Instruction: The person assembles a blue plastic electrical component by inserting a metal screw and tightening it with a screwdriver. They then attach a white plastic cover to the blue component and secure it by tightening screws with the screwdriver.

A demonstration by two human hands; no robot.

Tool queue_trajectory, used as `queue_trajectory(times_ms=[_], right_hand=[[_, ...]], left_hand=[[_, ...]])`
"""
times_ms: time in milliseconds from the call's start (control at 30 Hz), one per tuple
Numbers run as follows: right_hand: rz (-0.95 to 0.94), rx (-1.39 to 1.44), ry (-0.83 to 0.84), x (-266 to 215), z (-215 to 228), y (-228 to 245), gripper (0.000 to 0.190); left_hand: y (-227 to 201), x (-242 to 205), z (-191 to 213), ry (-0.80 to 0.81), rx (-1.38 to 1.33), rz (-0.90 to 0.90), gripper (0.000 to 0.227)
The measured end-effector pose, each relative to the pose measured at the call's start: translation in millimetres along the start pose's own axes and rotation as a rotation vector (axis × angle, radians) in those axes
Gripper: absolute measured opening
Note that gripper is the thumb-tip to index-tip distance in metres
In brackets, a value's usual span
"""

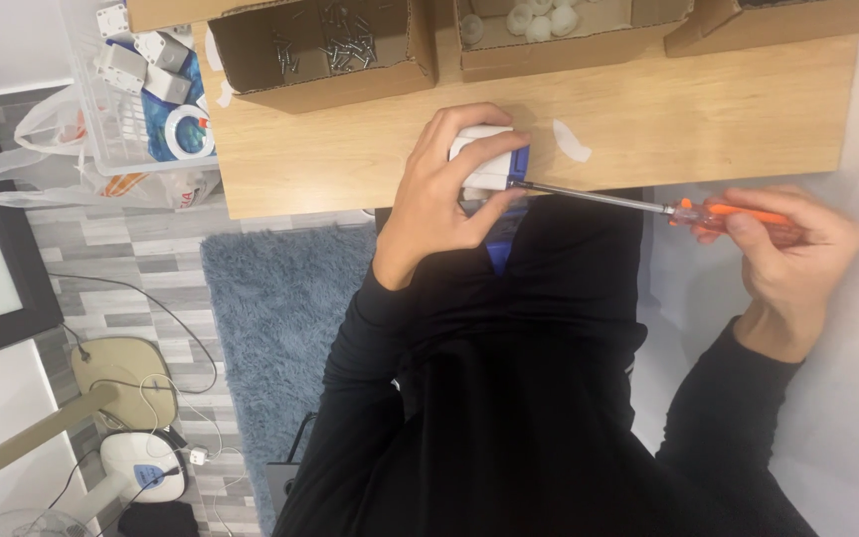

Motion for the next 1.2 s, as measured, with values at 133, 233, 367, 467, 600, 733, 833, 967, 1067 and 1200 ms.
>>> queue_trajectory(times_ms=[133,233,367,467,600,733,833,967,1067,1200], right_hand=[[0.042,0.03,-0.021,-4,8,-11,0.023],[0.153,0.061,-0.01,1,7,6,0.029],[0.005,-0.068,0.075,8,-2,39,0.023],[-0.132,-0.073,0.022,4,-5,26,0.015],[-0.036,0.038,0.003,0,-1,6,0.009],[0.013,0.107,0.007,-6,1,9,0.018],[0.105,0.025,-0.024,-9,5,10,0.032],[-0.089,-0.028,0.021,-9,-8,45,0.017],[-0.246,0.019,-0.036,-16,-13,35,0.024],[-0.1,0.043,-0.072,-24,-9,14,0.009]], left_hand=[[-6,1,1,0.01,0.0,0.007,0.035],[-7,2,1,0.011,0.007,0.005,0.038],[-11,2,-1,-0.013,-0.002,0.011,0.039],[-14,2,-3,-0.021,0.001,0.001,0.039],[-21,3,-2,-0.029,0.011,-0.02,0.036],[-17,0,-5,-0.039,0.008,-0.045,0.036],[-18,-1,-5,-0.041,0.003,-0.051,0.036],[-14,-4,-4,-0.042,0.005,-0.054,0.038],[-12,-3,-3,-0.041,0.002,-0.063,0.039],[-8,-5,0,-0.035,0.021,-0.041,0.039]])
Point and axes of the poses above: each hand's wrist, its own x-axis towards the middle knuckle, its own z-axis out of the back of the hand, y = z × x, the point moved 3 cm from there along x, towards the middle knuckle, and after that the axes turned 11 degrees about -x, right-handed, at the moved point
